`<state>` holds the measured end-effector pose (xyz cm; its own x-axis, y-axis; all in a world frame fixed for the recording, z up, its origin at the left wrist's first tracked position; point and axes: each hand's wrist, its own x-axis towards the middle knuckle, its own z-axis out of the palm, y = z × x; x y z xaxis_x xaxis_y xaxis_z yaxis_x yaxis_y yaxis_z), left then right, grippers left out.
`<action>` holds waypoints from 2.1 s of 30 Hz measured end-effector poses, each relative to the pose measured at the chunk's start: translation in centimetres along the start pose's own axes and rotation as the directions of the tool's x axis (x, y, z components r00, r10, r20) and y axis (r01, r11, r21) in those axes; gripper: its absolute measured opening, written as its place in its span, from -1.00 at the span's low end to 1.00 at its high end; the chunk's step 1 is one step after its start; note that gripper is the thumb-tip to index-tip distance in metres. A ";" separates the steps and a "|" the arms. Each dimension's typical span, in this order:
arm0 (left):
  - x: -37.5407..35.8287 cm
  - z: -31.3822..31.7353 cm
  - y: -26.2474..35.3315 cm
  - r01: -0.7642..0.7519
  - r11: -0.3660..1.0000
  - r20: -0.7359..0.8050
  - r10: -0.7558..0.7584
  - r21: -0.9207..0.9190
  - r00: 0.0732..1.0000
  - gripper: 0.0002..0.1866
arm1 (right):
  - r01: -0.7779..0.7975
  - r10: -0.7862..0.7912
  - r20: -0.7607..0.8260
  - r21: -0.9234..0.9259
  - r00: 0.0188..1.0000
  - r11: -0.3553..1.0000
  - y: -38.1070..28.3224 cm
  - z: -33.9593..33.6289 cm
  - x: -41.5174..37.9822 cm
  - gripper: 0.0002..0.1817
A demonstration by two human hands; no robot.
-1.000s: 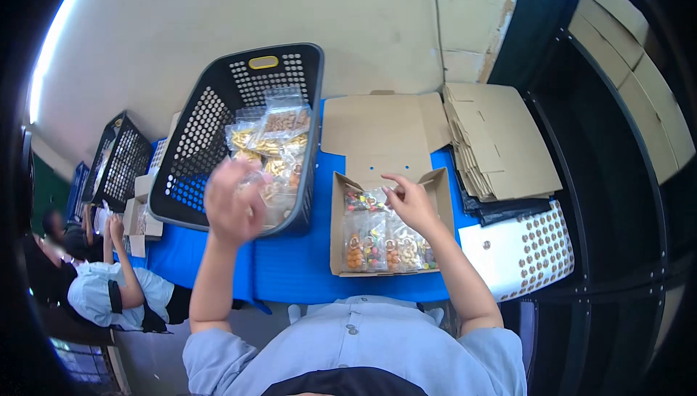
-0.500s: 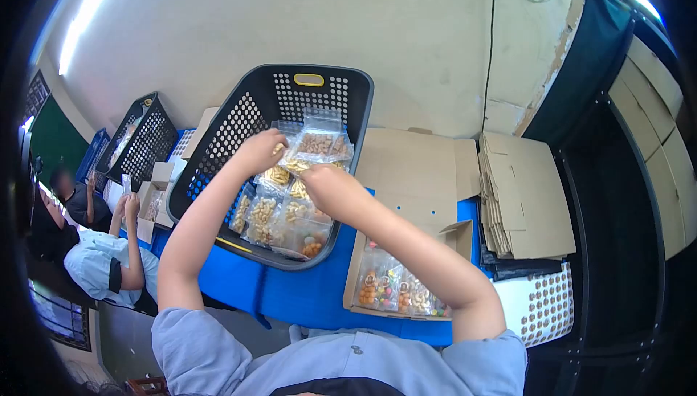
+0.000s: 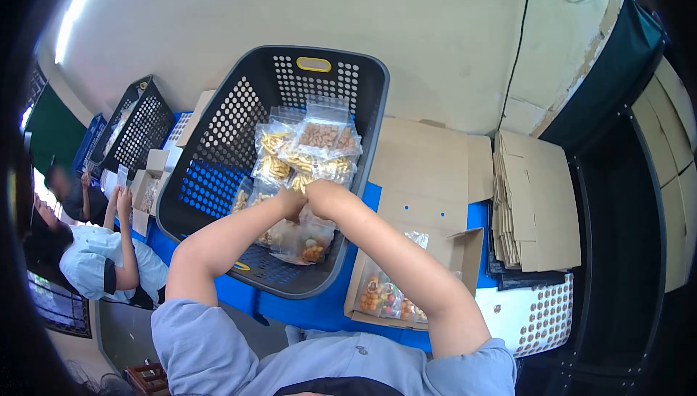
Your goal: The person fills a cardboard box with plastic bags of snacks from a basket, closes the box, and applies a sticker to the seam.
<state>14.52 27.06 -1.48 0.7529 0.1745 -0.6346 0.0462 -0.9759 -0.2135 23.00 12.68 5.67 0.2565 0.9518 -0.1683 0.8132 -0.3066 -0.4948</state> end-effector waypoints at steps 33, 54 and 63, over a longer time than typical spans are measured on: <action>-21.1 -7.2 25.0 -0.712 -0.264 -0.696 -0.166 -0.651 0.698 -0.58 | 0.423 0.496 -0.472 0.880 0.729 0.216 -2.5 1.6 -30.5 -0.67; -21.5 -2.9 26.9 -0.779 -0.338 -0.591 -0.514 -0.527 0.623 -0.62 | 0.264 0.200 -0.300 0.946 0.933 0.185 -2.2 3.9 -31.2 -0.70; -23.5 -4.0 26.4 -0.698 0.055 -0.663 -0.374 -0.714 0.649 -0.55 | 0.309 0.309 -0.330 0.944 0.892 0.118 -3.0 4.1 -31.3 -0.69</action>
<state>0.64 -3.32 10.77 0.9062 0.3912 0.1605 -0.0539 -0.2696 0.9614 10.34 -16.25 8.94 0.6526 0.7574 -0.0212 -0.3178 0.2482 -0.9151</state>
